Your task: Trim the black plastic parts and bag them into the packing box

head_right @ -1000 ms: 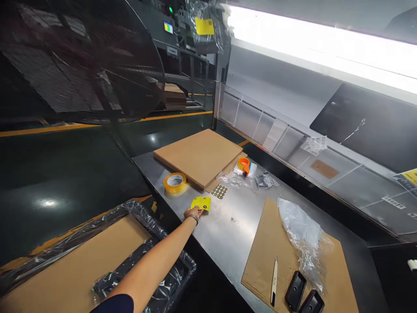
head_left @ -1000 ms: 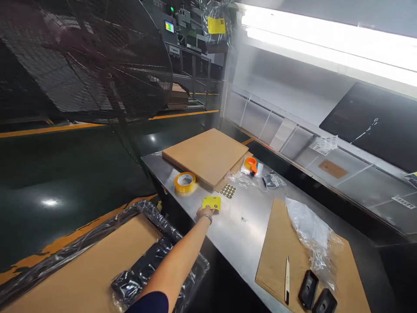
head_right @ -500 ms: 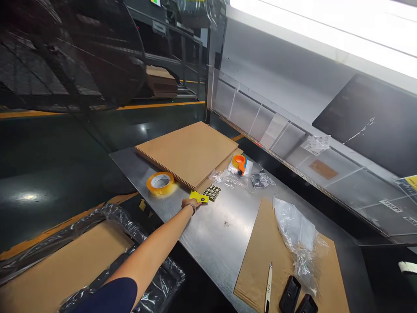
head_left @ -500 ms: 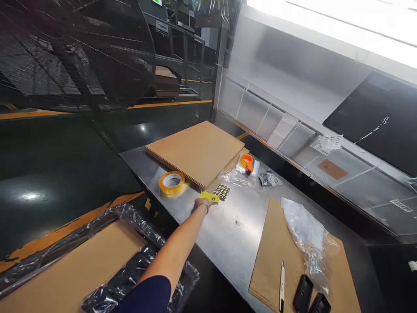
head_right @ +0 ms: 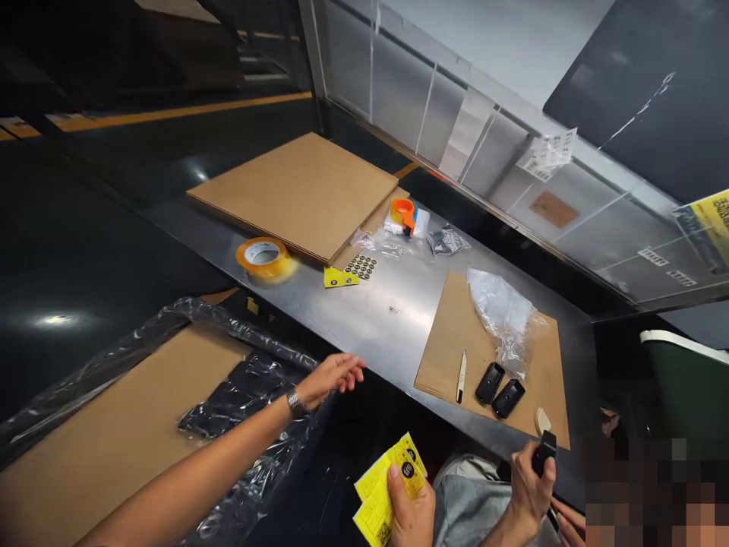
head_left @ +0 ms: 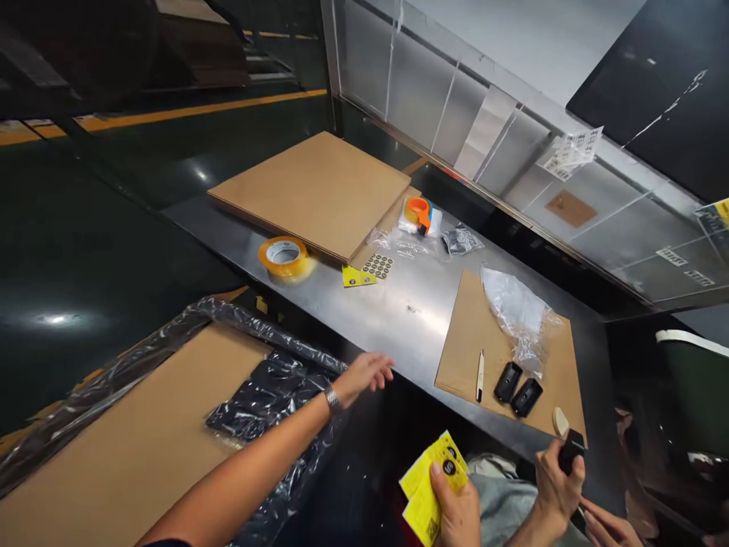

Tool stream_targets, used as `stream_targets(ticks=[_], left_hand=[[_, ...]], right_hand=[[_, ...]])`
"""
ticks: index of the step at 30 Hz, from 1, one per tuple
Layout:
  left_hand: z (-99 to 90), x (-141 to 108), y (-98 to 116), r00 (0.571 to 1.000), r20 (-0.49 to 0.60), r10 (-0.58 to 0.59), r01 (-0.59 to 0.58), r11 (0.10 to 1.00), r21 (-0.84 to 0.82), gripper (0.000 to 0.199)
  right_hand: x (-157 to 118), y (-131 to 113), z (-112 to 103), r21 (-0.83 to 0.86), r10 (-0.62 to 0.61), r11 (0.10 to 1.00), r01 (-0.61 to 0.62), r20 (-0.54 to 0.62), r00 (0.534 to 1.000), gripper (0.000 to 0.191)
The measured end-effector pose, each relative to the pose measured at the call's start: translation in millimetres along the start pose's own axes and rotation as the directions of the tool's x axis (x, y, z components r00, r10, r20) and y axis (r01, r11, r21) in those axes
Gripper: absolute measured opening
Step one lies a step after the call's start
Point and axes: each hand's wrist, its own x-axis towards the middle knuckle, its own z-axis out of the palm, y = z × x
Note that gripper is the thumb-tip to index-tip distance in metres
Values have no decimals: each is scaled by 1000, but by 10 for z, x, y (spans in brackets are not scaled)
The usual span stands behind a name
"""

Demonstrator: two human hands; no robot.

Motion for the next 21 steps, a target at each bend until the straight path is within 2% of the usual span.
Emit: stream_targets(ticks=[2, 3, 5, 6, 8, 12, 16, 21], left_hand=[[235, -550, -260, 980, 198, 2, 6, 999, -40, 40], [330, -798, -378, 967, 256, 13, 3, 998, -62, 43], [471, -1217, -599, 952, 304, 42, -13, 995, -96, 41], [520, -1391, -703, 954, 294, 58, -26, 994, -111, 39], [590, -1693, -900, 972, 221, 79, -50, 990, -135, 35], [701, -2248, -1264, 997, 5, 74, -72, 984, -161, 32], [827, -2795, -1584, 987, -139, 78, -102, 980, -172, 30], [947, -3329, -1875, 960, -250, 130, -183, 962, -203, 30]], right_hand=[[-33, 105, 70, 51, 34, 998, -36, 41, 999, 26], [-71, 147, 95, 84, 42, 995, -47, 62, 997, 29], [-199, 227, 110, 147, 44, 987, -58, 96, 994, 33], [-287, 271, 98, 169, 42, 984, -60, 108, 993, 34], [-492, 376, 38, 198, 55, 977, -84, 150, 987, 33], [-924, 631, -152, 225, 134, 953, -202, 284, 949, 27], [-1297, 838, -325, 226, 160, 938, -262, 387, 908, 31], [-1659, 929, -449, 210, 134, 940, -271, 503, 854, 26]])
